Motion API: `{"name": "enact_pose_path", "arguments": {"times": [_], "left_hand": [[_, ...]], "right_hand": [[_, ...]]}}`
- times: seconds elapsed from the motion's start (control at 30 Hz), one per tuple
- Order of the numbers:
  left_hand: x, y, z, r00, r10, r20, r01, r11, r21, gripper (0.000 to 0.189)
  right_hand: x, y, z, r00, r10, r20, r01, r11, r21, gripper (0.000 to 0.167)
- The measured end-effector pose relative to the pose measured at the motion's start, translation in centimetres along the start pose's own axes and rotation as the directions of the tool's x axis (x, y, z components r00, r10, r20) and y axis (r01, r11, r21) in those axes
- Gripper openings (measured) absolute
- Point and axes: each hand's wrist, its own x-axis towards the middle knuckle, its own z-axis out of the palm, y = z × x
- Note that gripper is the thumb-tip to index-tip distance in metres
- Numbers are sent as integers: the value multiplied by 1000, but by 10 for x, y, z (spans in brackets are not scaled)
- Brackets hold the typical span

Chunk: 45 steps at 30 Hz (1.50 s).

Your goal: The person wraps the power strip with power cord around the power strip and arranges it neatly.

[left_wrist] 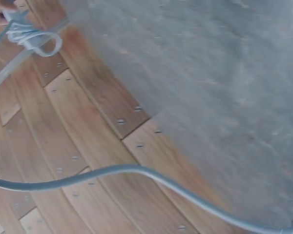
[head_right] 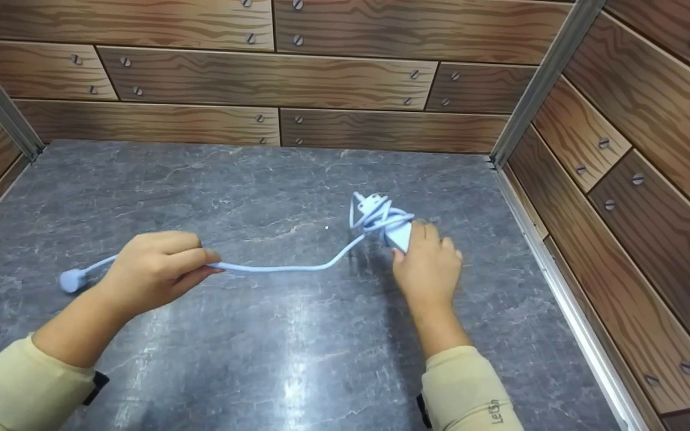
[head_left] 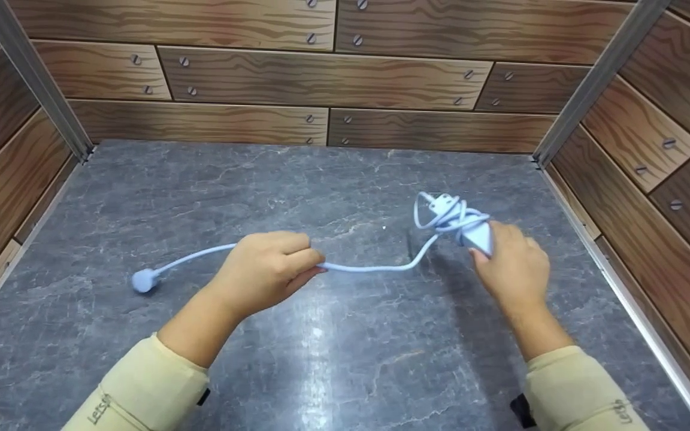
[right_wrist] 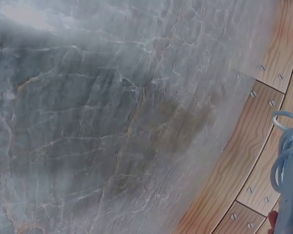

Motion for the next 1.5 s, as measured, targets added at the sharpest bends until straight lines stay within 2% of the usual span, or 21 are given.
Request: {"name": "enact_pose_path", "arguments": {"times": [0.17, 0.3, 0.4, 0.53, 0.67, 0.73, 0.8, 0.87, 1.0, 1.13, 1.2, 1.37, 1.4, 1.5], "left_hand": [[20, 3, -8, 996, 18, -91, -18, 1000, 5, 9], [31, 2, -10, 993, -12, -118, 14, 1000, 12, 10], [38, 1, -10, 992, -66, -112, 69, 997, 20, 12], [45, -7, -11, 982, -164, -88, 168, 985, 41, 17], [49, -20, -9, 967, -247, -56, 251, 965, 70, 21], [50, -26, -9, 955, -295, -32, 296, 952, 78, 22], [50, -33, -9, 936, -353, -5, 352, 933, 74, 23], [50, -39, -10, 906, -423, 29, 421, 905, 69, 24], [50, -50, -12, 829, -549, 109, 543, 836, 81, 26], [45, -61, -15, 761, -621, 188, 612, 783, 112, 27], [41, -67, -15, 728, -647, 227, 639, 760, 120, 26], [27, -75, -12, 657, -688, 308, 685, 715, 138, 28], [25, -76, -11, 649, -692, 318, 690, 711, 139, 29], [17, -77, -6, 632, -694, 346, 696, 704, 141, 32]], "right_hand": [[-7, -6, 7, 994, -106, 38, 106, 994, -1, 48], [-11, -10, 13, 969, -236, 75, 238, 971, -20, 48], [-13, -11, 16, 930, -358, 88, 361, 932, -18, 50], [-16, -13, 17, 860, -502, 95, 504, 863, 0, 51], [-18, -18, 13, 797, -598, 81, 597, 801, 36, 50], [-19, -20, 10, 764, -641, 70, 636, 767, 78, 50], [-20, -24, 7, 734, -676, 74, 664, 736, 134, 48], [-22, -29, 2, 706, -703, 84, 679, 706, 200, 48], [-27, -42, -10, 651, -755, 83, 710, 643, 286, 48], [-29, -54, -22, 587, -809, 38, 757, 565, 328, 51], [-30, -58, -28, 573, -819, 30, 760, 544, 356, 51], [-33, -62, -41, 568, -822, 38, 713, 515, 475, 48], [-33, -63, -42, 562, -827, 35, 700, 497, 512, 48], [-33, -66, -45, 526, -851, 11, 661, 417, 623, 49]]}}
